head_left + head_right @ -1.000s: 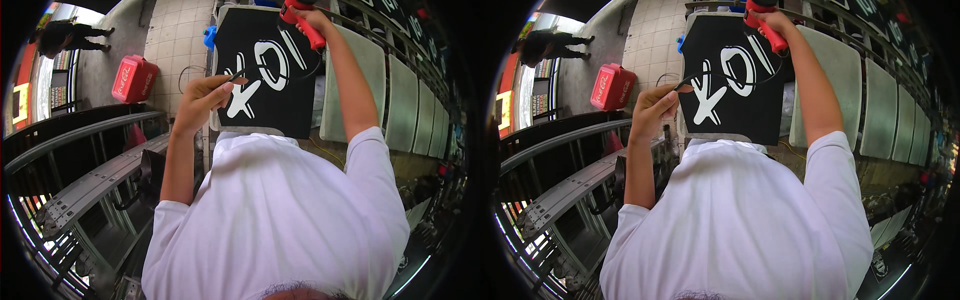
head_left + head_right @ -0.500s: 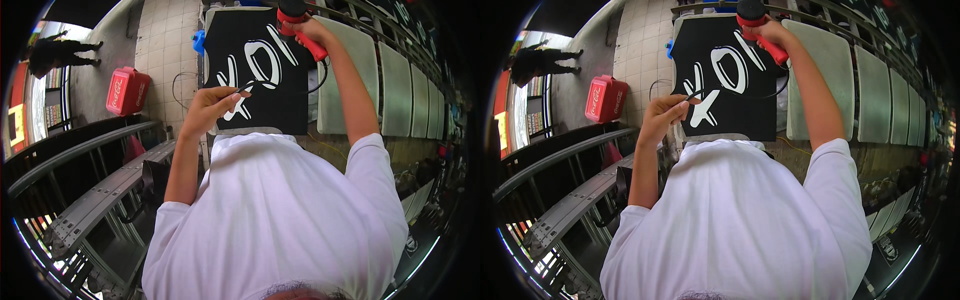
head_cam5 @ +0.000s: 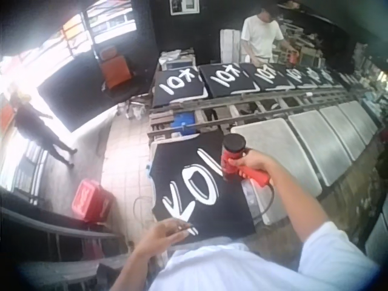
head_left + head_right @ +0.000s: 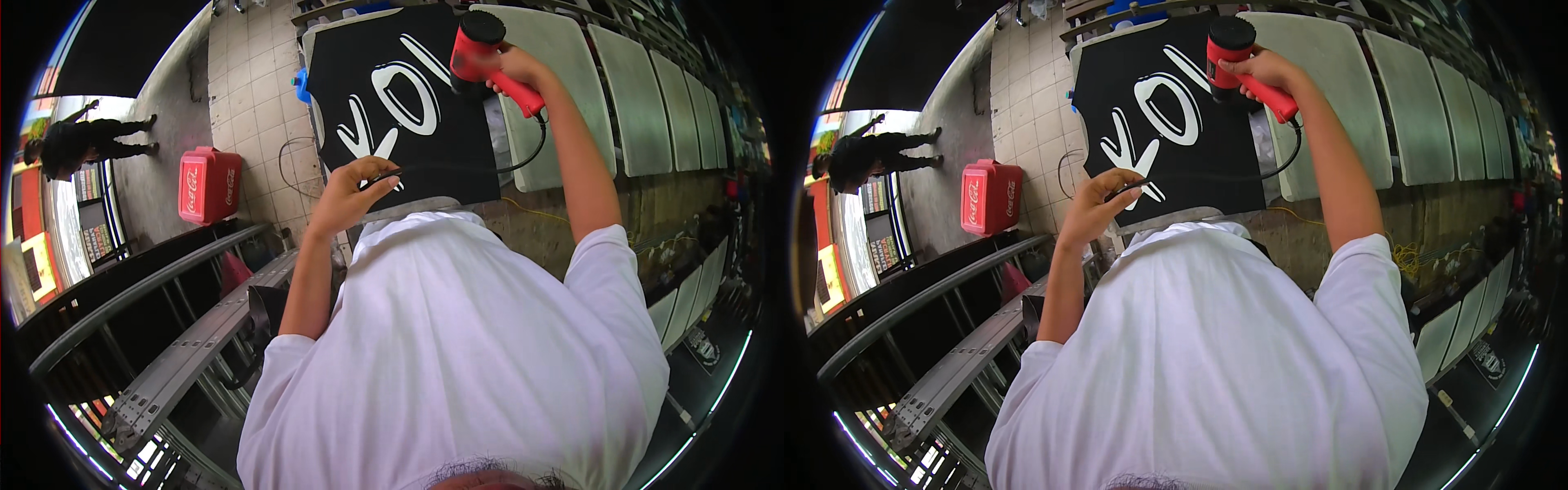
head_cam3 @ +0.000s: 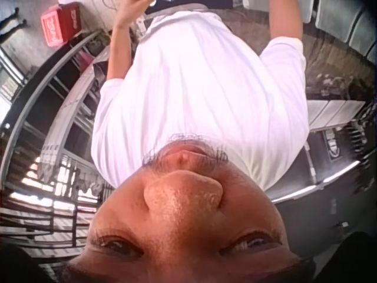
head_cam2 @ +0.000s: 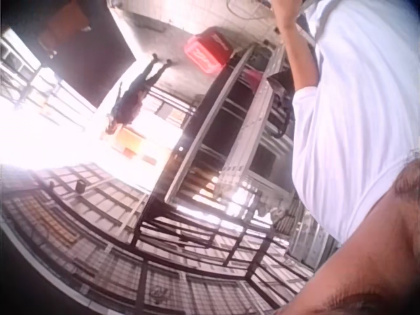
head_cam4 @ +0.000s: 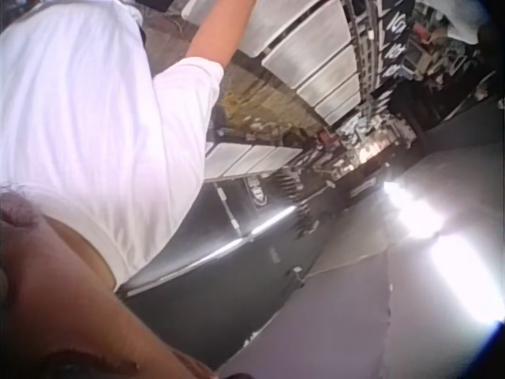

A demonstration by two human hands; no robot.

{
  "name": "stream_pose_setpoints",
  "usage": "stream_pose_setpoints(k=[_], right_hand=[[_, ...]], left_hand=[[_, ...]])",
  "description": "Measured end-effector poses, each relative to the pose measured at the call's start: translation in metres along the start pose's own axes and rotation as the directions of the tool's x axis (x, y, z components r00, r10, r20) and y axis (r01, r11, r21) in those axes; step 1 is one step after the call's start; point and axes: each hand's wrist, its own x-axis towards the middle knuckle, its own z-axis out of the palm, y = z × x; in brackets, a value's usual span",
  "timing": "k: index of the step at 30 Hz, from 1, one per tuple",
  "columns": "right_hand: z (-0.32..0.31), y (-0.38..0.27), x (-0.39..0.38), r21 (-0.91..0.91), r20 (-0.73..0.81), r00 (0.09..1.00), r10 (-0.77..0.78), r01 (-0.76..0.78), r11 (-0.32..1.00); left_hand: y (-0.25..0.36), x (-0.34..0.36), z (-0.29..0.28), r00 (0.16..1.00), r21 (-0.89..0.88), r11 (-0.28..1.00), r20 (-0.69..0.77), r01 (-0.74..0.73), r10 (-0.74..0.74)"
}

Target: Prepare and dry screen-printed shirts using a heat press and heat gun.

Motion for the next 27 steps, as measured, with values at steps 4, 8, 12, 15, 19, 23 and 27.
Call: stream_pose_setpoints(k=[4, 8, 12, 15, 19, 23, 27], right_hand=[[0.002, 0.007, -0.009, -0.004, -0.057, 0.997, -0.046, 0.045, 0.999], [0.010, 0.005, -0.008, 0.059, -0.070, 0.995, -0.069, 0.074, 0.996], [0.021, -0.002, 0.007, 0.150, -0.036, 0.999, -0.025, 0.030, 0.988], [0.030, -0.009, 0.024, 0.066, -0.084, 0.987, -0.139, 0.145, 0.987], [0.030, -0.024, 0.049, 0.131, -0.034, 0.991, -0.132, 0.135, 0.982], [0.034, -0.038, 0.074, 0.122, -0.009, 0.984, -0.176, 0.176, 0.977], [0.042, -0.047, 0.097, 0.102, -0.054, 0.954, -0.296, 0.300, 0.948]], left_hand=[[-0.005, -0.003, 0.012, 0.998, -0.057, 0.997, -0.035, -0.053, 0.051], [-0.011, -0.004, 0.014, 0.994, -0.131, 0.988, -0.087, -0.076, 0.065], [-0.019, -0.004, 0.005, 0.979, -0.123, 0.981, -0.157, -0.151, 0.131], [-0.026, -0.003, 0.002, 0.970, -0.100, 0.985, -0.214, -0.139, 0.115], [-0.032, 0.000, -0.003, 0.926, -0.037, 0.964, -0.287, -0.265, 0.243], [-0.036, 0.005, -0.009, 0.919, -0.040, 0.965, -0.317, -0.258, 0.232], [-0.037, 0.013, -0.011, 0.923, -0.094, 0.964, -0.326, -0.248, 0.205]])
